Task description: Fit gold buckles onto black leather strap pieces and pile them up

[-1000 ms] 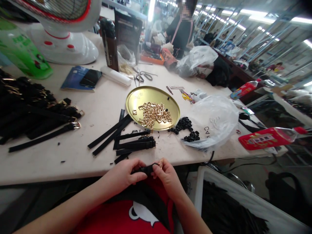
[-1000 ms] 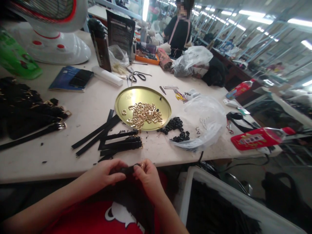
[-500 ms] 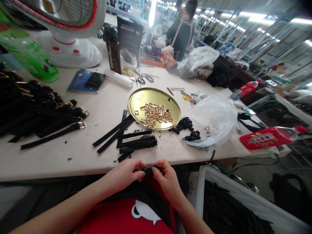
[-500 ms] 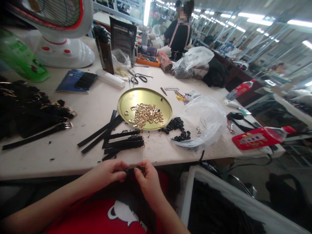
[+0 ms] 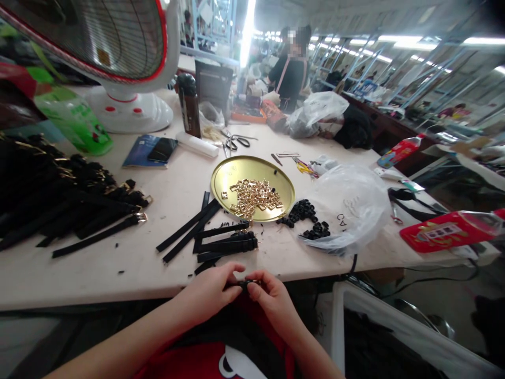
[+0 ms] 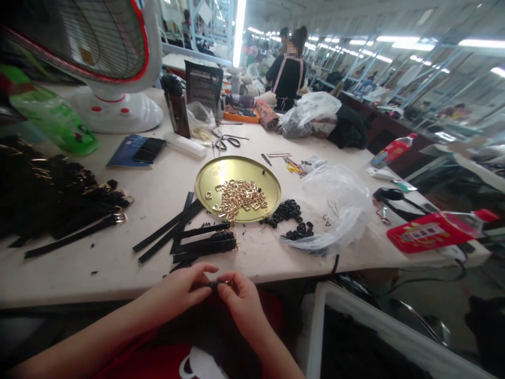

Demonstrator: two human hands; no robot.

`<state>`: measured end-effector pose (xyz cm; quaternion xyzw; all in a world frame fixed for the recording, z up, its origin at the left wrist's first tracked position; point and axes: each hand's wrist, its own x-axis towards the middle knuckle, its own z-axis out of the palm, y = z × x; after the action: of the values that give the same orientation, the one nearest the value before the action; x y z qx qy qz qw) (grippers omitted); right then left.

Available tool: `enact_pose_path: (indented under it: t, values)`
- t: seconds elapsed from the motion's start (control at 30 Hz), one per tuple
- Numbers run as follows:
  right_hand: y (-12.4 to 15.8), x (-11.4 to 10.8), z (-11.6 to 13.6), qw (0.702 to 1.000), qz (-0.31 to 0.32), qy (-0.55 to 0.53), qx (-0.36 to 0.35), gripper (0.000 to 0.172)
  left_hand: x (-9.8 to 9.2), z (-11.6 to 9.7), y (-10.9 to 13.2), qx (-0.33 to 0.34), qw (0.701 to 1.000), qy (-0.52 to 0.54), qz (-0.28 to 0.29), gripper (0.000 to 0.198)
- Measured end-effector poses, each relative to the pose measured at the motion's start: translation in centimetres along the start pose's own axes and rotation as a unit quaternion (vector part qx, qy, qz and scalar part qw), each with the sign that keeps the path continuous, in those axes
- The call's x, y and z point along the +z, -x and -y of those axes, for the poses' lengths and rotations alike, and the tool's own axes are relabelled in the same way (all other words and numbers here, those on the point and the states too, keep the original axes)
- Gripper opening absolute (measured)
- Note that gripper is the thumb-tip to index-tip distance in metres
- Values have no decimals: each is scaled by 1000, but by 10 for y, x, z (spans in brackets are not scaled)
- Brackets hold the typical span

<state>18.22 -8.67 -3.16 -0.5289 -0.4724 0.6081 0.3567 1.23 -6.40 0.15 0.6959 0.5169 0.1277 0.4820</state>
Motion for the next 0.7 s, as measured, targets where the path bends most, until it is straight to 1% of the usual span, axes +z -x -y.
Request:
enact_pose_path:
  t: [0.07,0.13,0.2,0.23,0.27,0.3,0.37,0.43,0.47,0.53,0.6,0.63,0.7]
  values:
    - [-11,2,5,1000,7,-5,-10,21,-4,-2,-4,15,999,-20,-26,35]
    - [-27,1,14,999,-4,13,-44,21,-13,-4,-11,33,998,-28,-44,32]
    - [-46,-1,26,992,-24,83,-96,20,-31,-4,-21,47,996,-49,-65,31]
    - [-57,-3,32,983,-34,131,-121,19,-42,-2,-27,48,992,-75,-85,31]
    - [-68,-4,38,971,-44,185,-144,18,-55,2,-33,39,986,-117,-115,31]
    - [-80,-5,43,955,-57,241,-165,17,-67,7,-40,18,972,-173,-155,31]
    - [-101,-3,48,913,-83,348,-199,15,-90,23,-54,-50,932,-283,-220,29]
    - [-116,3,47,870,-107,425,-224,15,-105,41,-68,-93,915,-312,-239,24]
    - [-120,6,45,857,-114,445,-233,16,-110,49,-74,-107,912,-315,-241,23]
    - [-124,8,40,849,-129,447,-251,18,-114,62,-83,-122,913,-309,-238,22]
    - [-123,-2,38,853,-148,424,-267,22,-114,68,-86,-128,916,-300,-232,21]
    - [-122,-13,37,856,-161,412,-268,24,-115,69,-85,-130,918,-294,-230,21]
    - [-121,-45,36,860,-204,393,-253,27,-117,65,-81,-132,922,-279,-234,21]
